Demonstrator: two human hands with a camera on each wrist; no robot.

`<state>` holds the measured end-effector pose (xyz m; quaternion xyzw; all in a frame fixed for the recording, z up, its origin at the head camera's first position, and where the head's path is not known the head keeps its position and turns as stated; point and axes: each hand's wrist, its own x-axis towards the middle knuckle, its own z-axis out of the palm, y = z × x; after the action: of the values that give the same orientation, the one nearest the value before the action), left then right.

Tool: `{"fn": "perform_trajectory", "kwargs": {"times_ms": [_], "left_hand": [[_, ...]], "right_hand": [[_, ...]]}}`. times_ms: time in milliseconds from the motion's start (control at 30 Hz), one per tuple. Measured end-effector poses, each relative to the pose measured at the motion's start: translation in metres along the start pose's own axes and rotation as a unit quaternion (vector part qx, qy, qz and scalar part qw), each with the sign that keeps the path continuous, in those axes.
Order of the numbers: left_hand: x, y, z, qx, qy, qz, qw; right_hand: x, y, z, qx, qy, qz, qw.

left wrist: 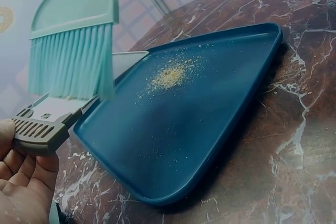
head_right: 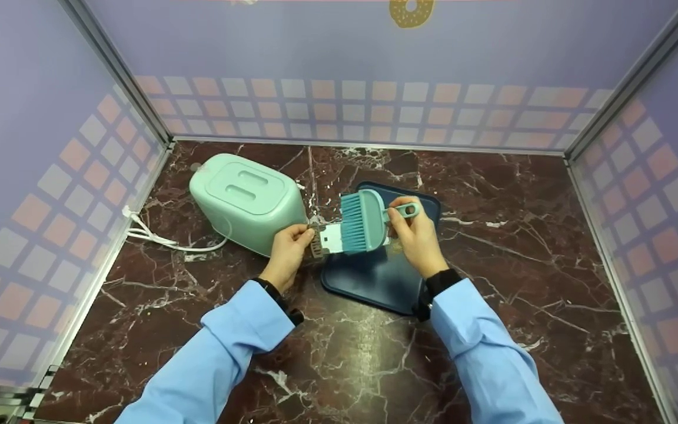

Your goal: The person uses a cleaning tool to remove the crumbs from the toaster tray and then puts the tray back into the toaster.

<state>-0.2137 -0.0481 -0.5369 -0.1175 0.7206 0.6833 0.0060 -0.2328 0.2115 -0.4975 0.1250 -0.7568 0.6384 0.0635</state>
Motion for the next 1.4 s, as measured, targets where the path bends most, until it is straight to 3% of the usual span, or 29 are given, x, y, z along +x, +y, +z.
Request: {"fn": "perform_trajectory", "kwargs": {"times_ms": [367,733,1400], "left_hand": [[-0.001,-0.002,-0.005,0.000,-0.005,-0.002,1.0000],[-0.002,-0.001,-0.005,0.026,0.017,0.008,0.9995],[-0.005,0.001,-0.006,0.023,0.023,-0.001,0.9995]], "right_hand": [[-0.008,-0.021,-0.020,-0.016,0.012,0.024,0.9995],[-0.012,-0.021,-0.036,-0.111,0.016,0.002,0.9937],[-0.015,-0.025,-0.037,-0.132,0.054,-0.010,0.9897]]}}
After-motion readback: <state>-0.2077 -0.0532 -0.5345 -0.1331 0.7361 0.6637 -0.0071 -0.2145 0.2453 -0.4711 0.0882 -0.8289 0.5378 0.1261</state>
